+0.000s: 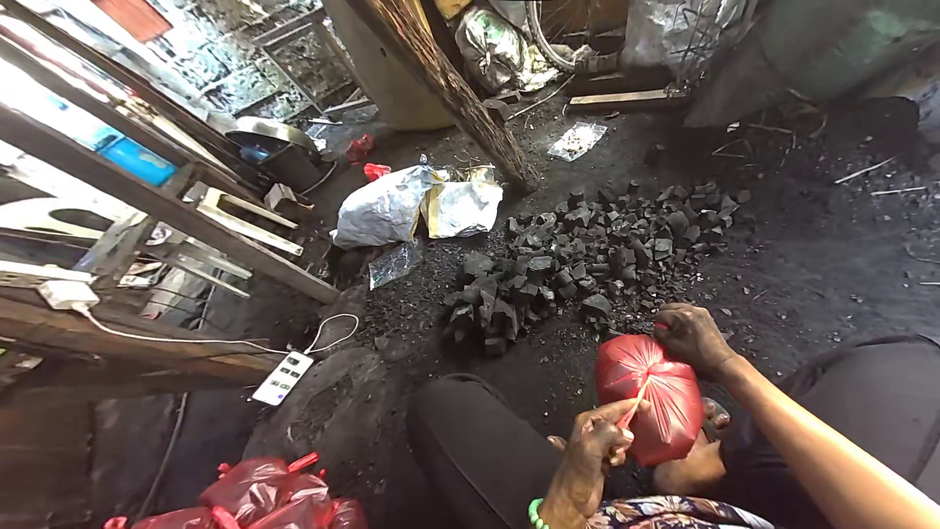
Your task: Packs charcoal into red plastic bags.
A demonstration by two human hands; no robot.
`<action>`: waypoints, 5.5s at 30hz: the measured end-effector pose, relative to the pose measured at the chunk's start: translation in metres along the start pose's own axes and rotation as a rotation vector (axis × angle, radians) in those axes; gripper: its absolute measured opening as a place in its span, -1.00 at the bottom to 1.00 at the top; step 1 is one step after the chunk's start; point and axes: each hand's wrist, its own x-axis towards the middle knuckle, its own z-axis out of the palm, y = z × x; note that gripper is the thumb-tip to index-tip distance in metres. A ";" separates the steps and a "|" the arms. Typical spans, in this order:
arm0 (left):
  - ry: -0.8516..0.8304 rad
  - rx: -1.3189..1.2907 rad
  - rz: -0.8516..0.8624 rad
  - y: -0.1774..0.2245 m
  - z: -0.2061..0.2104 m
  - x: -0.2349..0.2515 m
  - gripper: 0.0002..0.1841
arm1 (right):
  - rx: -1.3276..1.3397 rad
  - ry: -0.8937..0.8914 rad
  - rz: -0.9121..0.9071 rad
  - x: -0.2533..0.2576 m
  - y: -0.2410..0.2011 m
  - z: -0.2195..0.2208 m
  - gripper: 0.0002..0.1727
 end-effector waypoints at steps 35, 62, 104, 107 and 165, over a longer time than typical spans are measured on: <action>0.196 0.378 0.155 0.020 -0.021 0.063 -0.80 | 0.491 -0.135 0.037 -0.023 -0.064 0.018 -0.88; 0.408 0.914 -0.184 -0.028 -0.065 0.090 -0.73 | 0.165 -0.729 0.261 -0.038 -0.028 0.099 -0.74; 0.457 1.179 -0.409 -0.037 -0.063 0.108 -0.65 | 0.405 -0.623 0.560 -0.042 0.021 0.068 -0.82; 0.448 1.027 -0.299 -0.042 -0.068 0.108 -0.71 | 0.499 -0.546 0.553 -0.046 0.027 0.078 -0.81; 0.423 -0.037 0.318 0.040 -0.142 0.065 -0.12 | 0.157 0.212 1.319 -0.023 0.046 0.147 -0.05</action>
